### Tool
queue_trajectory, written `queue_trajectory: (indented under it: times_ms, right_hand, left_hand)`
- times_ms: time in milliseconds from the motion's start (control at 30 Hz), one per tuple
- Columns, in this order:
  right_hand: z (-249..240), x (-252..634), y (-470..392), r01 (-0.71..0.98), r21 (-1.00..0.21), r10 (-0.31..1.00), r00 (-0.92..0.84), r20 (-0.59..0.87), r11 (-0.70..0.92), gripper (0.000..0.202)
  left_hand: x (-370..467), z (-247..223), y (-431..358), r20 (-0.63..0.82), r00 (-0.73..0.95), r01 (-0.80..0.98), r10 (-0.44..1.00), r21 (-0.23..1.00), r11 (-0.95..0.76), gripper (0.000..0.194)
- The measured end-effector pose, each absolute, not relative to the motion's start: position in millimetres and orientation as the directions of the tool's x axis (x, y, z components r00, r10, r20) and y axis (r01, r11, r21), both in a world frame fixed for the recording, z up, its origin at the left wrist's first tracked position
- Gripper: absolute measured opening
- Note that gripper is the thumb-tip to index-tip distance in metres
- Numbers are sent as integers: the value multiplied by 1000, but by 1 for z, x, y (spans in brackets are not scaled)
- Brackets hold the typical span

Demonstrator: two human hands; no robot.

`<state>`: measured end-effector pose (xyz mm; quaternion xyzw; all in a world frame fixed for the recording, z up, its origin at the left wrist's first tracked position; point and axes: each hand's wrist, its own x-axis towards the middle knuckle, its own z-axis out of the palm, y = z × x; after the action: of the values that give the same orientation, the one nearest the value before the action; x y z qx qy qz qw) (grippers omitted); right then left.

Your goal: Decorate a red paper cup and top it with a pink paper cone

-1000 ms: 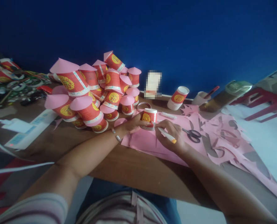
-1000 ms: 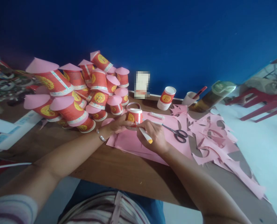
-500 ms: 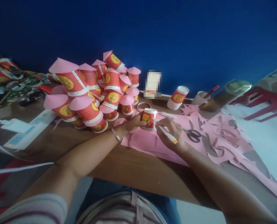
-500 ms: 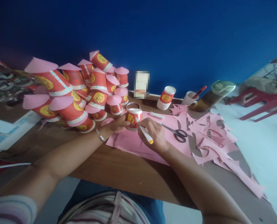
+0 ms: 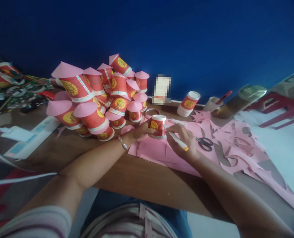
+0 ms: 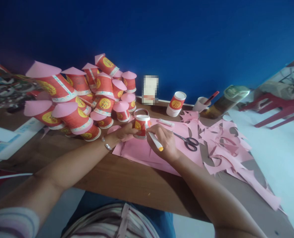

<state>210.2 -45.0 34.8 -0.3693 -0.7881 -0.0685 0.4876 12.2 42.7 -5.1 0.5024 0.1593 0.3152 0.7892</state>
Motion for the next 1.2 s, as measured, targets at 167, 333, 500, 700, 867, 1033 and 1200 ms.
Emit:
queue_trajectory:
  times_ms: [167,333,500,700,867,1033,1200]
  right_hand:
    - [37,211,-44,680,-283,559,-224,798,676,7]
    - [37,213,-42,699,-299,569,-187,801,650,8]
    - [40,214,-40,687,-332,587,-169,792,646,10]
    - [40,214,-39,686,-335,577,-153,802,646,8]
    - [41,215,-39,695,-344,594,-149,791,631,8]
    - [41,214,-39,694,-347,595,-146,790,631,8]
    - [42,215,-40,684,-373,622,-151,769,627,6]
  left_hand:
    - [11,-7,44,61,749,-360,660,873,328,44]
    - [9,-7,44,40,750,-386,661,837,387,53]
    - [8,-3,43,72,772,-386,631,842,376,48]
    - [9,-2,44,105,787,-407,608,829,383,45]
    - [8,-3,45,113,789,-410,604,829,381,46]
    - [8,-3,44,97,788,-406,608,824,395,47]
    - [8,-3,45,91,789,-406,608,819,404,45]
